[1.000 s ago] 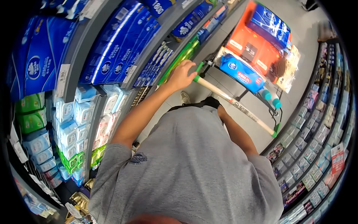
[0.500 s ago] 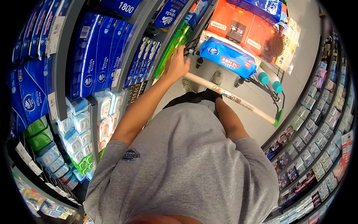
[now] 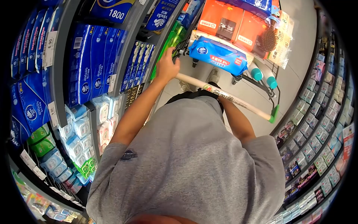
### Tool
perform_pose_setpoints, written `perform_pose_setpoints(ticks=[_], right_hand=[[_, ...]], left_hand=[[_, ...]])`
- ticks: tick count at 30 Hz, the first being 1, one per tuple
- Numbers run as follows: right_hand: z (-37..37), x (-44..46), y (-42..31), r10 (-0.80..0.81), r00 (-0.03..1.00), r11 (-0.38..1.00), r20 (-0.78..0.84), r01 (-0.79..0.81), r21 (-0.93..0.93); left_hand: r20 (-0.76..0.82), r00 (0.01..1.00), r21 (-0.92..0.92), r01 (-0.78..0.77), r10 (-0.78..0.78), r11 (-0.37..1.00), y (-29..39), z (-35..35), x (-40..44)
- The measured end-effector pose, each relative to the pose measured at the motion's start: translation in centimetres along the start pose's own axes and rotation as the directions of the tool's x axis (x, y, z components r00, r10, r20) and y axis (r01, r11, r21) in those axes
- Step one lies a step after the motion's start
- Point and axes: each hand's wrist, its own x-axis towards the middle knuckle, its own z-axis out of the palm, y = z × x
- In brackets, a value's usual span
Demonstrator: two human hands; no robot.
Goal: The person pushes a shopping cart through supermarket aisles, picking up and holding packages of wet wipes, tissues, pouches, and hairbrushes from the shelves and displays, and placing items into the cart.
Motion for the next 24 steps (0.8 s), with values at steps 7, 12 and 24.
perform_pose_setpoints(ticks=[7,12,24], right_hand=[[-3.6,-6.2,-1.1,0.033,0.99,0.95,0.138,-0.074,0.303],[-0.4,-6.3,1.9,0.078,0.995,0.805,-0.06,-0.027,0.592],[-2.4,-11.0,4.8,0.006,0.996,0.213,0.091,-0.09,0.973]], left_hand=[[-0.004,1.0,0.026,0.018,-0.017,1.0,0.2,-0.2,-0.4],[-0.02,0.999,-0.013,0.028,-0.028,1.0,0.1,-0.2,-0.3],[-0.039,0.999,-0.006,-0.02,0.019,1.0,0.0,-0.2,-0.2]])
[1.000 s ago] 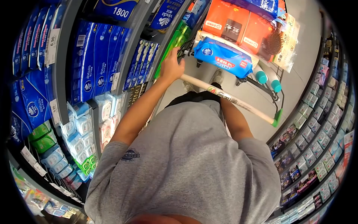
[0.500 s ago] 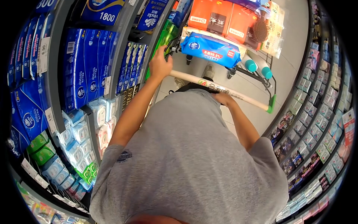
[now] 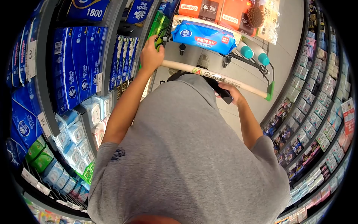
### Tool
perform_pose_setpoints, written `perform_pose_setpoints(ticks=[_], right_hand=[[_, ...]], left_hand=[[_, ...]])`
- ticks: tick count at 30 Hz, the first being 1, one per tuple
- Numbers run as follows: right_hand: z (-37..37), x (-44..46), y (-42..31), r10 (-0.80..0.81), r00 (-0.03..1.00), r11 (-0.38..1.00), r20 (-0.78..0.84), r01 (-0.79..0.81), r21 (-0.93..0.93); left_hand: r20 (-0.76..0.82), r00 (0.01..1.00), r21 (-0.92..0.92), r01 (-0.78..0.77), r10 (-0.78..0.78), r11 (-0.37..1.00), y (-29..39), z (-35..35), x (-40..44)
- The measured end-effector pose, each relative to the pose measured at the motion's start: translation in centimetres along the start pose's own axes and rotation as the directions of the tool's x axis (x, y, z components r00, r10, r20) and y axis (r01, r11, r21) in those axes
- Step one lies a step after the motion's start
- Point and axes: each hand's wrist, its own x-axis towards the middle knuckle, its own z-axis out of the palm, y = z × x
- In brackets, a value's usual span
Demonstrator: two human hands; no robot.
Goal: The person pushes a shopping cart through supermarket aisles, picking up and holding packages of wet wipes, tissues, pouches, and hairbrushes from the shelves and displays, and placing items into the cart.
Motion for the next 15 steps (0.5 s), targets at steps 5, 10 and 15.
perform_pose_setpoints(ticks=[5,10,15], right_hand=[[-1.3,1.6,1.0,0.035,0.992,0.995,0.121,-0.045,0.084],[-2.3,2.2,1.8,0.082,0.977,0.958,0.196,-0.131,0.255],[-3.4,2.6,3.1,0.057,0.964,0.939,0.258,-0.14,0.315]], left_hand=[[0.021,1.0,0.049,0.01,-0.011,0.999,-0.2,0.0,-0.1],[0.056,0.998,0.086,0.002,-0.007,0.996,-0.1,-0.2,-0.2],[0.04,0.999,0.094,-0.021,0.017,0.995,-0.3,0.0,-0.3]])
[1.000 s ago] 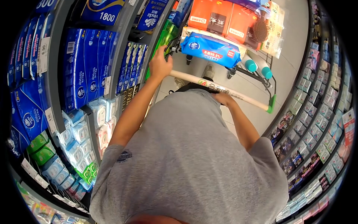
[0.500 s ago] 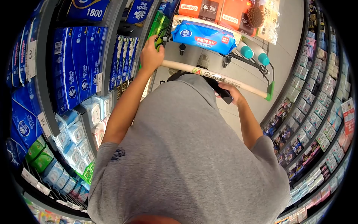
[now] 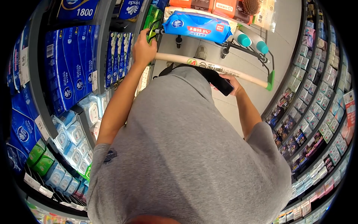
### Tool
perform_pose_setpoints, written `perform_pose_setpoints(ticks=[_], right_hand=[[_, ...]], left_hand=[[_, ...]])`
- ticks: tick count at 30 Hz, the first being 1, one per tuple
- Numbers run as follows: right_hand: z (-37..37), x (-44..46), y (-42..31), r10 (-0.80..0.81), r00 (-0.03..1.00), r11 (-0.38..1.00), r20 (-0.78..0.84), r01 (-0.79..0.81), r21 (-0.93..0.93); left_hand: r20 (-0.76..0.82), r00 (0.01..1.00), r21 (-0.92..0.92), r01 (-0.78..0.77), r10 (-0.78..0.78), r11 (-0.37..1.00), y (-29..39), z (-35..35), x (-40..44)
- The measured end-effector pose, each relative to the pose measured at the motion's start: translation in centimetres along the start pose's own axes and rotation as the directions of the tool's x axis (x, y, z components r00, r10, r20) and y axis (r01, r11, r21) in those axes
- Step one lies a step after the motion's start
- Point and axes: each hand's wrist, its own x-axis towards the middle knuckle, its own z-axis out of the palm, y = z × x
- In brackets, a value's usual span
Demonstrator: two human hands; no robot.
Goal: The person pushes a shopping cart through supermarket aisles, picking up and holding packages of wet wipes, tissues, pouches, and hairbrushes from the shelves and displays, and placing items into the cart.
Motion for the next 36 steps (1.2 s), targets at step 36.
perform_pose_setpoints(ticks=[36], right_hand=[[7.5,0.1,-2.4,-0.075,0.962,0.68,-0.263,-0.143,-0.719]], left_hand=[[0.009,1.0,-0.01,-0.002,0.002,1.0,0.1,-0.1,0.6]])
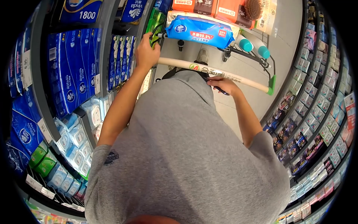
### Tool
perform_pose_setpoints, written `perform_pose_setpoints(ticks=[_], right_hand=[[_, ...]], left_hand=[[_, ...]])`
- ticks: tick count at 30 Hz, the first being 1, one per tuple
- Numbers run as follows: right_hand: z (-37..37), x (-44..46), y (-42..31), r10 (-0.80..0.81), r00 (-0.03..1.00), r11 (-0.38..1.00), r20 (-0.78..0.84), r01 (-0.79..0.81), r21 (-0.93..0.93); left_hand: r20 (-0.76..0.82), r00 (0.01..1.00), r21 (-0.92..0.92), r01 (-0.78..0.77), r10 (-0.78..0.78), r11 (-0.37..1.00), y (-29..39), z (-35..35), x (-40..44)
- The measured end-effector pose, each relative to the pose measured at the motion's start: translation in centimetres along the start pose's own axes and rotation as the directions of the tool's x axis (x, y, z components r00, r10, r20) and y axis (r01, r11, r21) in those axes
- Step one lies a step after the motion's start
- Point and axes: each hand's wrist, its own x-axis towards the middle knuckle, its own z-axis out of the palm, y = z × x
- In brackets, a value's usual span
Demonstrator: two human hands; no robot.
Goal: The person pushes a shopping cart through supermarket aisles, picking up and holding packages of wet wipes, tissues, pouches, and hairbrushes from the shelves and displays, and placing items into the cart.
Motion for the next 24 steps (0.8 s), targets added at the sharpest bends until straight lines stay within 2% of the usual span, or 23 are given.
perform_pose_setpoints(ticks=[2,3,5,6,9,10,12,13,14,16,17,18,20,21,22,24], right_hand=[[0.9,1.5,-1.0,-0.012,0.994,0.919,-0.105,-0.03,-0.393],[1.2,3.0,-0.6,-0.021,0.993,0.919,-0.112,-0.025,-0.393],[1.8,6.5,1.1,-0.089,0.989,0.86,-0.122,0.014,-0.51],[2.4,7.1,0.7,-0.007,0.982,0.764,-0.191,-0.118,-0.634],[2.9,5.8,0.8,-0.186,0.968,0.884,-0.171,0.088,-0.46],[2.9,4.7,0.9,-0.19,0.964,0.886,-0.183,0.089,-0.455],[2.8,2.4,1.2,-0.141,0.95,0.975,-0.277,0.085,-0.204],[2.8,1.5,1.8,-0.217,0.923,0.968,-0.317,0.161,-0.193],[2.3,0.8,2.3,-0.216,0.918,0.969,-0.334,0.159,-0.188],[1.0,-0.5,3.4,0.013,0.941,0.979,-0.338,-0.081,-0.188],[0.4,-1.6,3.6,-0.035,0.941,0.951,-0.336,-0.072,-0.301],[0.1,-3.4,2.7,-0.039,0.937,0.954,-0.346,-0.068,-0.292],[-1.0,-8.4,-0.8,-0.132,0.966,0.87,-0.225,0.004,-0.492],[-1.8,-10.7,-3.1,-0.216,0.961,0.863,-0.173,0.105,-0.494],[-2.7,-12.6,-5.6,-0.302,0.946,0.845,-0.12,0.207,-0.493],[-4.9,-14.4,-9.5,-0.418,0.899,0.881,-0.132,0.366,-0.299]], left_hand=[[-0.002,1.0,-0.006,-0.004,0.004,1.0,0.0,-0.1,0.0],[-0.007,1.0,-0.015,-0.01,0.01,1.0,0.1,-0.2,0.0],[-0.018,0.999,-0.044,-0.028,0.027,0.999,0.0,-0.2,-0.1],[-0.026,0.999,-0.046,-0.04,0.039,0.998,-0.2,-0.1,-0.1],[-0.063,0.997,-0.092,-0.045,0.039,0.995,-0.6,0.1,-0.1],[-0.064,0.997,-0.096,-0.058,0.052,0.994,-0.6,0.1,-0.1],[-0.013,1.0,-0.092,-0.004,0.003,0.996,-0.3,-0.2,-0.3],[-0.024,1.0,-0.123,-0.009,0.006,0.992,-0.5,0.0,-0.3],[-0.019,1.0,-0.132,-0.023,0.021,0.991,-0.7,0.2,-0.3],[-0.041,0.999,-0.153,-0.014,0.008,0.988,-1.1,0.6,-0.2],[-0.064,0.998,-0.172,-0.029,0.018,0.985,-1.3,0.8,-0.2],[-0.064,0.997,-0.173,-0.044,0.034,0.984,-1.6,0.8,0.1],[-0.05,0.999,-0.267,-0.022,0.008,0.964,-1.9,0.9,0.9],[-0.06,0.998,-0.266,-0.024,0.008,0.964,-1.7,1.0,1.7],[-0.066,0.998,-0.263,-0.035,0.018,0.964,-0.8,0.9,2.7],[-0.167,0.977,-0.262,-0.176,0.134,0.949,2.4,0.3,5.3]])
